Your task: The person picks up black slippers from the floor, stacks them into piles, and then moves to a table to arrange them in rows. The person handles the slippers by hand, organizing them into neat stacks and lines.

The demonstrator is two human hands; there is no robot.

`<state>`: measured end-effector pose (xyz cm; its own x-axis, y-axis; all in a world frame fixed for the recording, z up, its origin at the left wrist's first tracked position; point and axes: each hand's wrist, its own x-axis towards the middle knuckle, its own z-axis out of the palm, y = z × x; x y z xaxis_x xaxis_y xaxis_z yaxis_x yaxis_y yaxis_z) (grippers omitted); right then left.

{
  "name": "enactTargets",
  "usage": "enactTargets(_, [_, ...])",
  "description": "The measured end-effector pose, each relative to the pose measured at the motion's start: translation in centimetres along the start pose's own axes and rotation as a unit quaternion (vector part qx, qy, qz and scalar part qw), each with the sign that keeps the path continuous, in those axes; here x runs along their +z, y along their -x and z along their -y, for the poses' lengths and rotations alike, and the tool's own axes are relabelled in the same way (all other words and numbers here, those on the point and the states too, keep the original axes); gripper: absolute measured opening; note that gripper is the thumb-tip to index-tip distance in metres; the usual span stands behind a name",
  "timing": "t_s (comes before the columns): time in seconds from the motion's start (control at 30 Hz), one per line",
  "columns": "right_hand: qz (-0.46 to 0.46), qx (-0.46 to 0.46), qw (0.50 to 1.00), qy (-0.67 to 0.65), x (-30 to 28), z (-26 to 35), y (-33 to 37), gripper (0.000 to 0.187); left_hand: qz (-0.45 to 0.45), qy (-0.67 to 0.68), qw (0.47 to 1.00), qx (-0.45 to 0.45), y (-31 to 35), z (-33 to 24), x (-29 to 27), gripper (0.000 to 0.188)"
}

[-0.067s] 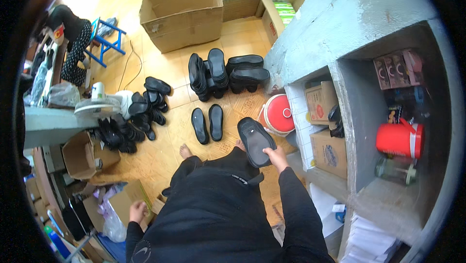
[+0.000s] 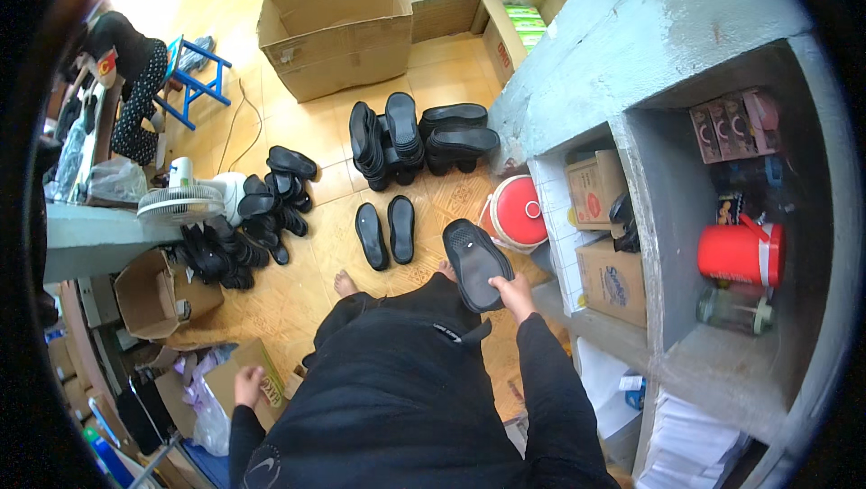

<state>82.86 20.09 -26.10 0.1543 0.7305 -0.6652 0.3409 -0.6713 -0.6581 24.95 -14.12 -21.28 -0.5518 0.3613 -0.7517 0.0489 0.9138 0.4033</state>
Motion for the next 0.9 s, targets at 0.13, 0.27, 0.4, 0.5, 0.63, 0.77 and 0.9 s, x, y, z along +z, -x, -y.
enactTargets(0.13, [-0.036, -0.005, 0.999, 0.002, 4.4, 2.0, 4.7, 0.046, -0.086, -0.205, 0.942, 0.250, -8.9, -8.4, -4.7, 0.035])
enactTargets(0.27, [0.003, -0.088, 0.993, 0.078, 8.1, 6.5, 11.3, 0.062, 0.065, -0.192, 0.873, 0.444, -10.2, -23.6, -2.2, 0.052])
enactTargets(0.4, [0.011, -0.233, 0.942, 0.242, 10.5, 12.3, 17.0, 0.069, 0.179, -0.279, 0.665, 0.670, -4.4, -35.0, 5.2, 0.088])
enactTargets(0.5, [0.081, -0.286, 0.929, 0.219, 11.0, 15.4, 18.1, 0.071, 0.298, -0.291, 0.537, 0.734, 0.5, -37.7, 11.2, 0.100])
enactTargets(0.63, [0.092, -0.287, 0.915, 0.267, 10.3, 17.0, 15.6, 0.072, 0.393, -0.370, 0.583, 0.607, 1.9, -37.9, 16.8, 0.088])
enactTargets(0.77, [0.009, -0.360, 0.887, 0.291, 8.6, 16.0, 9.9, 0.059, 0.364, -0.329, 0.705, 0.513, -0.5, -37.3, 20.6, 0.078])
enactTargets(0.9, [0.058, -0.243, 0.964, 0.085, 4.9, 11.7, 0.8, 0.044, 0.241, -0.269, 0.853, 0.377, -4.7, -35.9, 26.2, 0.077])
